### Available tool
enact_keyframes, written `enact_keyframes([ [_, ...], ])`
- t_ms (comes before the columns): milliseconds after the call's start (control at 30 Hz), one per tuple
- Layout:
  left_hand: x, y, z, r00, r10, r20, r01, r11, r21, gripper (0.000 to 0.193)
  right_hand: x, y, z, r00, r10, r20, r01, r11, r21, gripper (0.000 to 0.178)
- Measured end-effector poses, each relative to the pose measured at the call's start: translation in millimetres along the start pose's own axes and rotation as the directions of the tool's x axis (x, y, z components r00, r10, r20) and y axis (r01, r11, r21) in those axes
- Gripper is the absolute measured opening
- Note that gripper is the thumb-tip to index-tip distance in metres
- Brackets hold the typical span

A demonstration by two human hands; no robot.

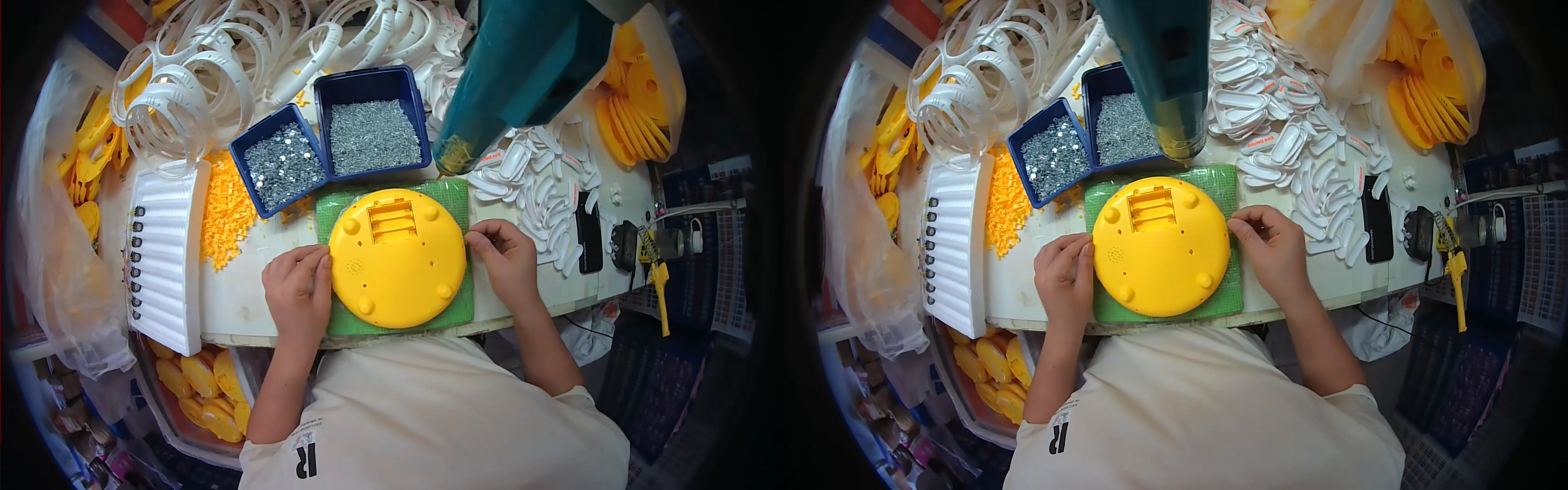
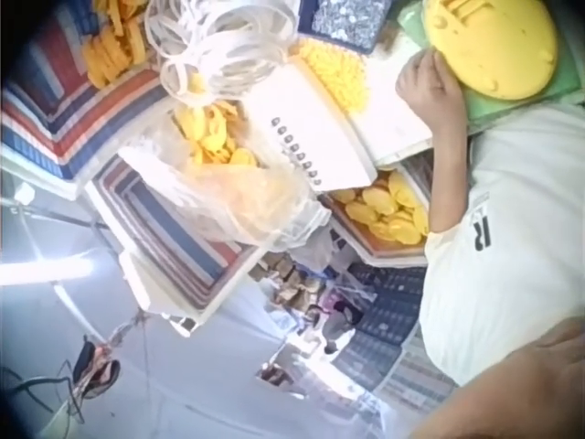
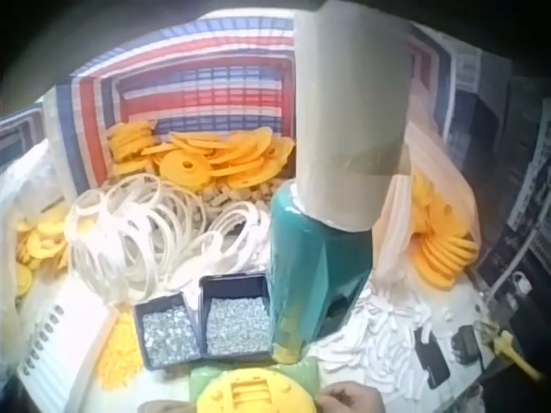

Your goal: Assemble yellow plastic toy components by inserting metal pins and using a pneumatic tool.

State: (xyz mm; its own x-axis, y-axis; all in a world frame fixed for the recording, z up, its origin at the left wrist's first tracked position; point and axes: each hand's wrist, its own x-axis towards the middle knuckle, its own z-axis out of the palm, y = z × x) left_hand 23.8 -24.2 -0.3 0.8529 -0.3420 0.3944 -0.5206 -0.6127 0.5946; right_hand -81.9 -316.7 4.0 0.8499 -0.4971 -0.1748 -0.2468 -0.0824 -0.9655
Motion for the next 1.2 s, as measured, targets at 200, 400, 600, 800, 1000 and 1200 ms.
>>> enact_keyframes([
  [200,-19.3,6.9,-4.1,0.995,0.013,0.103,-0.021,0.997,0.078,0.03,-11.6,9.1,3.8,0.986,-0.168,-0.011,0.163,0.97,-0.182,0.011],
  [400,-14.3,-2.0,-3.6,0.993,0.049,0.111,-0.048,0.999,-0.005,0.039,-18.3,9.4,13.9,0.945,-0.32,-0.074,0.282,0.906,-0.316,0.006],
  [600,49.7,-8.3,5.2,0.981,0.193,-0.026,-0.194,0.98,-0.041,0.039,-13.9,3.8,10.6,0.83,-0.557,0.029,0.493,0.708,-0.505,0.004],
  [800,141.3,-13.8,32.7,0.957,0.289,0.032,-0.291,0.947,0.133,0.025,-17.3,1.1,10.7,0.841,-0.541,-0.003,0.48,0.748,-0.458,0.002],
  [1000,160.8,-19.5,48.4,0.943,0.276,0.184,-0.319,0.908,0.273,0.012,2.8,-10.0,17.8,0.829,-0.555,-0.068,0.478,0.767,-0.428,0.008],
  [1200,150.2,-23.1,51.5,0.953,0.281,0.11,-0.294,0.948,0.125,0.01,82.1,-52.2,37.8,0.657,-0.735,0.166,0.68,0.484,-0.55,0.014],
])
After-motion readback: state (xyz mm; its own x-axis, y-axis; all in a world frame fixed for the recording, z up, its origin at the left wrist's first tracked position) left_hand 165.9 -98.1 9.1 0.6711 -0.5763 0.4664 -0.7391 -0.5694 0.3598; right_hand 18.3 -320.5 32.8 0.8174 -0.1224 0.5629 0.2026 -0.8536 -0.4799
